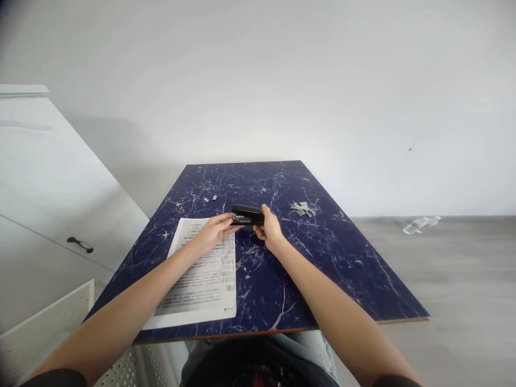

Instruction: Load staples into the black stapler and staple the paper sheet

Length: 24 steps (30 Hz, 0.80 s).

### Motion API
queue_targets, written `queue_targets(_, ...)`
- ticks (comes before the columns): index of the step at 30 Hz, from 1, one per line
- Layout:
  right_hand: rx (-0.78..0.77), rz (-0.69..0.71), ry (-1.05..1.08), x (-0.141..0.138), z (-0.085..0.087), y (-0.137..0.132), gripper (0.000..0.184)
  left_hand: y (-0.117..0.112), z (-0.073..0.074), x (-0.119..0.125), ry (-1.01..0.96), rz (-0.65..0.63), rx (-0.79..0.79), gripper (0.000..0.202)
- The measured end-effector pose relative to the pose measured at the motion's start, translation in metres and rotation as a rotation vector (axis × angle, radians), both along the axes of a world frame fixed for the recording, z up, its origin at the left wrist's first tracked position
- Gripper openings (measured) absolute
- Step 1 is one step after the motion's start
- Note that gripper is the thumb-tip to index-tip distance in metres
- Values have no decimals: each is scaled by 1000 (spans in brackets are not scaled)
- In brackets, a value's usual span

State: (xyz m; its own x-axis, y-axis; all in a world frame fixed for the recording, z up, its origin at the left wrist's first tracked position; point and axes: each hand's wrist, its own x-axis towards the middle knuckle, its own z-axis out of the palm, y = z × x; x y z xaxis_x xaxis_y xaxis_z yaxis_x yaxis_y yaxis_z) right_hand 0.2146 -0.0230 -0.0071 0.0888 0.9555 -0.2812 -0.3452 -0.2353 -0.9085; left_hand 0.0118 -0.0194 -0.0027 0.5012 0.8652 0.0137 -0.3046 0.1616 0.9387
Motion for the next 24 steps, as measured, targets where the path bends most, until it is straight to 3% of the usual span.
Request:
queue_targets(3,13,-49,-38,6,-1,2,33,3,-4,-2,47,69,43,36)
queue_targets(8,-33,-81,-36,9,-3,5,30,9,-7,-8,305,234,300,43)
queue_targets(24,17,-68,-162,4,-4,6,28,11,-12,-9,410,257,440,36)
